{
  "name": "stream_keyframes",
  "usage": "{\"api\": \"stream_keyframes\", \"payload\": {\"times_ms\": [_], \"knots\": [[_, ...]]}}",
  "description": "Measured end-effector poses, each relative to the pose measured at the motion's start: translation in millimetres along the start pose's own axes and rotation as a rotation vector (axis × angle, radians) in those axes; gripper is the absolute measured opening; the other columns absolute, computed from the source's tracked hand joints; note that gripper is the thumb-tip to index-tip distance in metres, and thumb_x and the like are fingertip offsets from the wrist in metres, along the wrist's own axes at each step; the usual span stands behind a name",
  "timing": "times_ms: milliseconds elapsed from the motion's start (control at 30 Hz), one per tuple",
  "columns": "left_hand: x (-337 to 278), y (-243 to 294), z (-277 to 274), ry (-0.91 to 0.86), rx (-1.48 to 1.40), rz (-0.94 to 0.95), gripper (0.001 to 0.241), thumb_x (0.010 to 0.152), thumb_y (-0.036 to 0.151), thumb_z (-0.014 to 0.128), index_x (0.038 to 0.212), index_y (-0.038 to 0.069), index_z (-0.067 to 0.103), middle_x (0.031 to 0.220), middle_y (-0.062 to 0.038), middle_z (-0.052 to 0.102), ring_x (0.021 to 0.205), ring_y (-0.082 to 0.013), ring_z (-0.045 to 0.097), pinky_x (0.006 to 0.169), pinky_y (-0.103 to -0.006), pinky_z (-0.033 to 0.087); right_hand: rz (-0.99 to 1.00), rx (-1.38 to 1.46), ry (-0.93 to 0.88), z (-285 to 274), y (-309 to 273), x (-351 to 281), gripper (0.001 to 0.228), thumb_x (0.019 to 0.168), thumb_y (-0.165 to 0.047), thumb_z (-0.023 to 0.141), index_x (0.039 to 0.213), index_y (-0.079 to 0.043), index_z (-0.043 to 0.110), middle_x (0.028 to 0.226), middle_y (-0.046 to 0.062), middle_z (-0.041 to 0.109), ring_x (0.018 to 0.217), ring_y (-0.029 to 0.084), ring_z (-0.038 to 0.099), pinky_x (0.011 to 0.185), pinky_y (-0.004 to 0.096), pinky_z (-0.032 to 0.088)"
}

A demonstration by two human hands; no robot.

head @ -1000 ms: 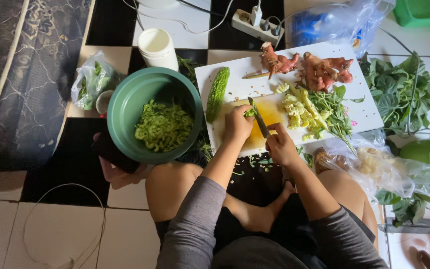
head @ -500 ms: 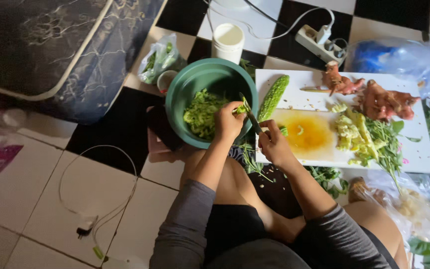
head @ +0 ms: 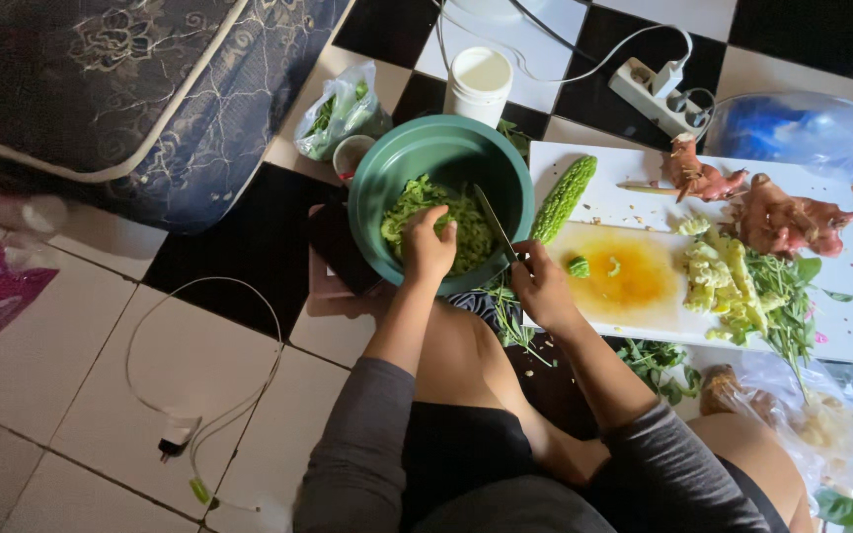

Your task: The person cuts a bitter melon into slices using a knife on a white cutting board and places the slices into a green bowl.

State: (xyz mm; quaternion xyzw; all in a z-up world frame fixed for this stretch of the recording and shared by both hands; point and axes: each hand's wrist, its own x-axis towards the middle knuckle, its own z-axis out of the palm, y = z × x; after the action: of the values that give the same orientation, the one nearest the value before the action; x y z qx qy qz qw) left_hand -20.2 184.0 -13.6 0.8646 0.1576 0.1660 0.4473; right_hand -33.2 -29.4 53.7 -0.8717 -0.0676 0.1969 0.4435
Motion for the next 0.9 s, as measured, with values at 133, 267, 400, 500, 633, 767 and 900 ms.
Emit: {"api": "stream_keyframes", "payload": {"times_ms": [133,267,400,500,633,767,900], "knots": [[-3.0,17.2,35.6,0.003,-0.111,0.077,0.025,0.088,0.015,0.070,0.112,0.012,0.071,0.102,-0.014,0.071,0.100,-0.0352,0.069,0.086,-0.0446,0.057,-0.011,0.194,0.079,-20.9,15.9,-4.6,0.035,0.096,-0.019,0.047,0.130,-0.012,0.053,0.072,0.008,0.064,0.061,0.020,0.061,0.057,0.035,0.050],[-13.6,49.0,80.9,0.004,-0.180,0.231,0.021,0.080,0.011,0.074,0.100,0.013,0.074,0.088,-0.010,0.071,0.085,-0.0280,0.072,0.074,-0.0353,0.060,-0.025,0.341,0.209,-53.1,47.3,-19.5,0.031,0.098,-0.010,0.043,0.128,-0.005,0.050,0.070,0.009,0.056,0.053,0.016,0.054,0.042,0.025,0.042],[-33.8,69.2,132.5,-0.158,-0.134,0.314,0.018,0.077,0.015,0.076,0.095,0.019,0.075,0.088,-0.002,0.073,0.091,-0.0238,0.071,0.083,-0.0346,0.058,0.020,0.344,0.347,-87.9,100.0,-32.1,0.031,0.098,-0.009,0.043,0.127,0.001,0.048,0.068,0.011,0.055,0.047,0.017,0.052,0.038,0.027,0.040],[-50.0,79.1,168.3,-0.243,0.066,0.380,0.018,0.077,0.022,0.077,0.095,0.025,0.076,0.105,0.000,0.068,0.111,-0.0285,0.063,0.093,-0.0422,0.054,0.092,0.332,0.383,-103.3,129.1,-45.3,0.031,0.099,-0.010,0.045,0.127,0.004,0.048,0.067,0.013,0.057,0.046,0.018,0.053,0.037,0.028,0.040],[-73.1,128.7,158.6,-0.388,0.334,0.303,0.020,0.083,0.028,0.071,0.102,0.028,0.076,0.140,-0.005,0.052,0.142,-0.0403,0.036,0.104,-0.0595,0.042,0.281,0.265,0.295,-117.6,131.9,-57.5,0.037,0.096,-0.024,0.056,0.120,0.003,0.053,0.060,0.015,0.063,0.041,0.023,0.060,0.034,0.035,0.046],[-87.1,169.7,138.6,-0.561,0.451,0.177,0.028,0.090,0.028,0.065,0.117,0.026,0.074,0.159,-0.007,0.030,0.150,-0.0408,0.013,0.113,-0.0655,0.024,0.360,0.153,0.255,-118.1,174.0,-52.0,0.041,0.092,-0.031,0.055,0.122,-0.002,0.054,0.064,0.013,0.068,0.046,0.024,0.065,0.039,0.036,0.051],[-95.1,173.2,141.1,-0.589,0.530,0.151,0.035,0.095,0.028,0.058,0.129,0.033,0.065,0.165,-0.006,0.016,0.152,-0.0402,0.000,0.109,-0.0733,0.015,0.322,0.028,0.210,-113.1,177.5,-52.6,0.037,0.093,-0.027,0.046,0.123,-0.007,0.054,0.073,0.014,0.070,0.071,0.036,0.070,0.074,0.048,0.054]]}}
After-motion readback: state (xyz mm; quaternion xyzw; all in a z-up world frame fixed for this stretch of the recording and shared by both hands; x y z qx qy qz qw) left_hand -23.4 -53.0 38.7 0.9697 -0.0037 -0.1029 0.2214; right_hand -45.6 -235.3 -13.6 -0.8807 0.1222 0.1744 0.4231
